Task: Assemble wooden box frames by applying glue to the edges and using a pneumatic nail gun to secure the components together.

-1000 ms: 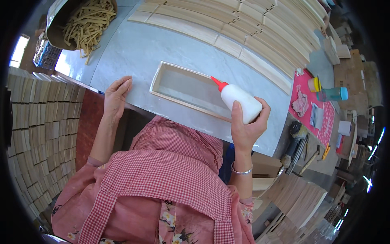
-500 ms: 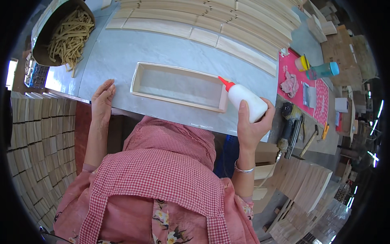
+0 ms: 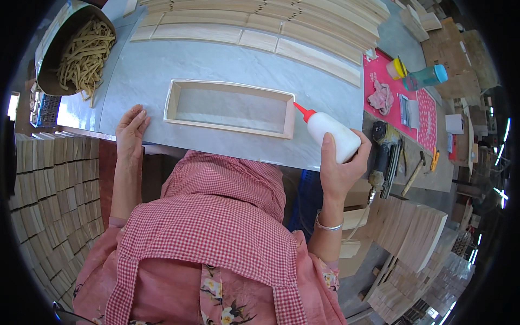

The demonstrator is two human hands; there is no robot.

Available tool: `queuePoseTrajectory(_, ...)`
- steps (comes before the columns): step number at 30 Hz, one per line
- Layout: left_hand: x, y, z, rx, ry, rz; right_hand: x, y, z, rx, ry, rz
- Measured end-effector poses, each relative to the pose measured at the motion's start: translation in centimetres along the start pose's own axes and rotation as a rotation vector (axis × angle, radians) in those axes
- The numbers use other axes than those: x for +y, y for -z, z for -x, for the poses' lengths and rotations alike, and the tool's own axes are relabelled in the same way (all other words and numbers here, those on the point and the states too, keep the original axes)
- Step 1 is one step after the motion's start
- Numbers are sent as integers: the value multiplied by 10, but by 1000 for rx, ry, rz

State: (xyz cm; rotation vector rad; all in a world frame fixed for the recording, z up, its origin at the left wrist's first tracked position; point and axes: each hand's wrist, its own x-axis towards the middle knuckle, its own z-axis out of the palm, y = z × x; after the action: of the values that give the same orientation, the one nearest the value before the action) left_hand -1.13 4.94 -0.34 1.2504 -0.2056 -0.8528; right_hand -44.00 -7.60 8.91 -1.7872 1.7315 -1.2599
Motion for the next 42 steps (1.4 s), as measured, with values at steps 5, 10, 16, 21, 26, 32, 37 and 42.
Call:
queuePoseTrajectory(5, -3, 3, -3, -21, -20, -6, -5, 16, 16, -23, -38, 12)
queuePoseTrajectory(10, -5, 6, -7, -1, -64, -5, -12, 33, 32, -78, -85, 41)
queuePoseTrajectory(16, -4, 10, 1, -11, -82, -93, -28, 25, 43, -133, -161, -19)
queuePoseTrajectory(21, -10, 7, 2, -22, -135, -169, -54, -28, 56, -353, -182, -277)
queuePoseTrajectory(26, -14, 14, 2, -71, -121, -117, -89, -91, 65, -484, -33, -386)
queuePoseTrajectory(32, -1, 4, 8, -29, -61, 142, -96, -120, 68, -544, 70, -422)
queuePoseTrajectory(37, -5, 6, 6, -34, -75, 112, -95, -117, 67, -538, 138, -332)
queuePoseTrajectory(42, -9, 9, 4, -16, -102, 52, -87, -95, 61, -493, 123, -285)
